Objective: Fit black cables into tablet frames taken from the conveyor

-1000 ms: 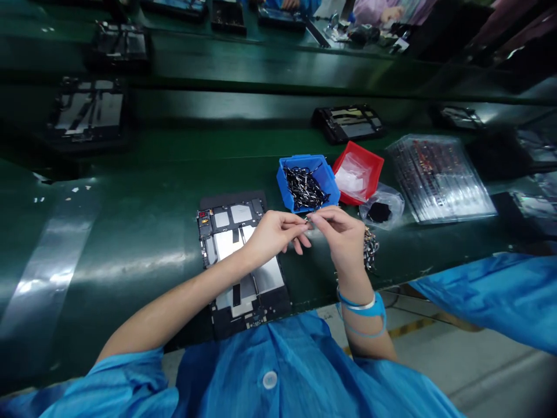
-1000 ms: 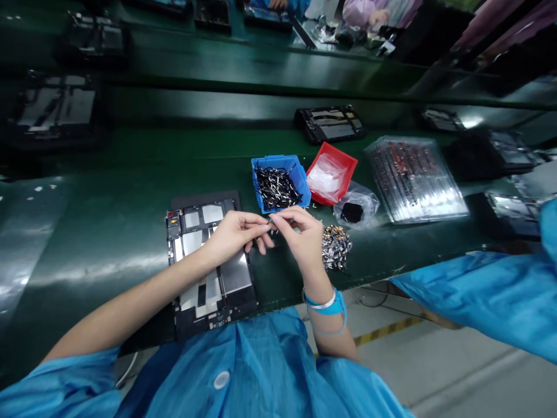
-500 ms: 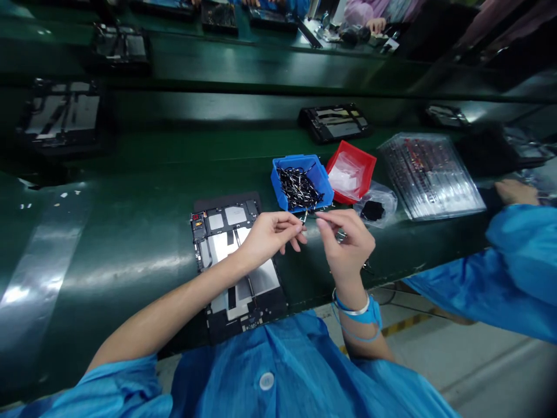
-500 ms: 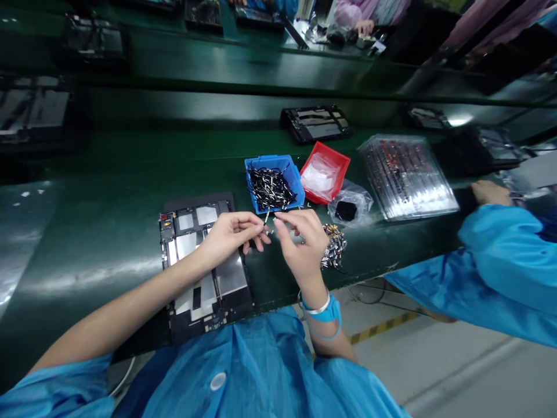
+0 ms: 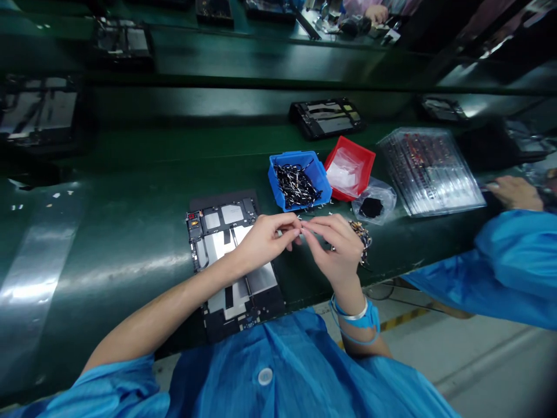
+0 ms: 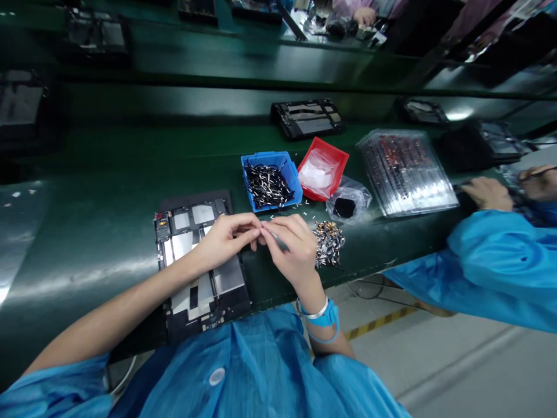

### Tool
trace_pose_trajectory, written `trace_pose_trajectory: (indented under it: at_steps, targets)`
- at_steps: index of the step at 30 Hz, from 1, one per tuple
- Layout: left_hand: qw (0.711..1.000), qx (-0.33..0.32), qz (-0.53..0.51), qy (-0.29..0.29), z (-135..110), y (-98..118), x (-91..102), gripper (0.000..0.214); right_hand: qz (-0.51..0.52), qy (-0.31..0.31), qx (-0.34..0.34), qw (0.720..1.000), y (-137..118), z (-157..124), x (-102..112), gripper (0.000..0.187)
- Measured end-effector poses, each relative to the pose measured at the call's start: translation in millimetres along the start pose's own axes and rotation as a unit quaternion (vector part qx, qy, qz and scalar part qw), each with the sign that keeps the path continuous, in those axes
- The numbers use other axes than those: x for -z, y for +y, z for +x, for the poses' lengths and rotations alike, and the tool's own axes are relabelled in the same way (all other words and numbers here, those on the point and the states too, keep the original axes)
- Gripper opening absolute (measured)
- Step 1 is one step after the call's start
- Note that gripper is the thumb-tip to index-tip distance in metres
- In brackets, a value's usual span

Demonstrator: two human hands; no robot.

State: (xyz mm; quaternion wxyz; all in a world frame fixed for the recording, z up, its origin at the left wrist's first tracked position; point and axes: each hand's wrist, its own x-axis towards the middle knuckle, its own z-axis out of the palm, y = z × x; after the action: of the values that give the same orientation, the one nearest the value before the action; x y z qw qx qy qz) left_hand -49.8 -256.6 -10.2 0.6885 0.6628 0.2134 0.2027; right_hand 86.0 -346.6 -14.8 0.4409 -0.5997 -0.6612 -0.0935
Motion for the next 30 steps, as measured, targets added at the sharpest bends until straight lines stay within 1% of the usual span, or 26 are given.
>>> trace_pose_trajectory:
  at_steps: [3,5,6,8,9,10,11,12,13,14,16,17,18,20,22,24,27,30]
  targets:
    - [1.000,-0.003,0.001,-0.001,0.2,0.9,0.5,0.014,-0.010,0.008,0.025,1.000,-0.9,-0.6,-1.9,0.015]
    - [1.000,0.004,-0.019,-0.006,0.7,1.4,1.7,0.017,-0.025,0.017,0.039,0.999,5.6,2.4,-1.4,0.015]
    - [1.000,0.010,-0.029,-0.007,1.0,1.7,2.6,0.019,-0.042,0.029,0.036,0.998,12.5,5.7,-0.1,0.014]
    - [0.999,0.023,-0.045,-0.001,1.4,2.2,4.6,0.021,-0.100,0.074,0.001,0.992,33.7,15.6,4.5,0.013]
    - [0.998,0.027,-0.051,0.004,1.6,2.6,5.5,0.022,-0.138,0.113,-0.035,0.983,46.4,21.6,7.3,0.013]
    - [0.998,0.027,-0.056,0.011,1.7,3.1,6.4,0.022,-0.174,0.135,-0.071,0.973,58.6,27.6,10.3,0.014]
    - [0.998,0.026,-0.061,0.018,1.6,3.6,7.0,0.021,-0.200,0.138,-0.091,0.966,68.8,32.9,12.9,0.015]
    - [0.997,0.024,-0.065,0.023,1.5,4.3,7.3,0.021,-0.216,0.125,-0.097,0.963,75.5,36.9,15.1,0.016]
    - [0.997,0.023,-0.069,0.026,1.2,5.2,7.4,0.020,-0.220,0.103,-0.087,0.966,77.7,39.3,16.6,0.018]
    - [0.997,0.025,-0.070,0.027,0.9,6.0,7.1,0.019,-0.207,0.083,-0.064,0.973,75.2,39.7,17.3,0.021]
    - [0.997,0.027,-0.070,0.021,-0.1,7.9,5.8,0.017,-0.146,0.033,0.013,0.989,58.0,35.7,16.8,0.025]
    - [0.997,0.027,-0.069,0.018,-1.0,8.8,5.0,0.016,-0.119,0.008,0.055,0.991,45.9,32.2,15.7,0.026]
    - [0.997,0.026,-0.071,0.015,-2.3,9.7,4.2,0.016,-0.108,-0.009,0.082,0.991,33.2,28.5,14.2,0.025]
    - [0.996,0.023,-0.080,0.014,-7.2,11.5,3.3,0.015,-0.095,-0.028,0.115,0.988,10.6,22.2,10.7,0.021]
    - [0.996,0.019,-0.090,0.017,-16.7,13.6,4.8,0.016,-0.081,-0.031,0.121,0.989,-5.1,19.0,6.5,0.017]
    - [0.995,0.013,-0.095,0.022,-31.8,15.9,9.8,0.017,-0.054,-0.032,0.115,0.991,-15.5,18.4,0.8,0.016]
    - [0.994,0.026,-0.096,0.040,-63.9,18.0,23.3,0.018,-0.002,-0.054,0.105,0.993,-28.4,19.6,-11.4,0.016]
    - [0.989,0.062,-0.104,0.088,-100.6,14.2,39.7,0.020,0.020,-0.078,0.116,0.990,-38.8,21.0,-24.3,0.013]
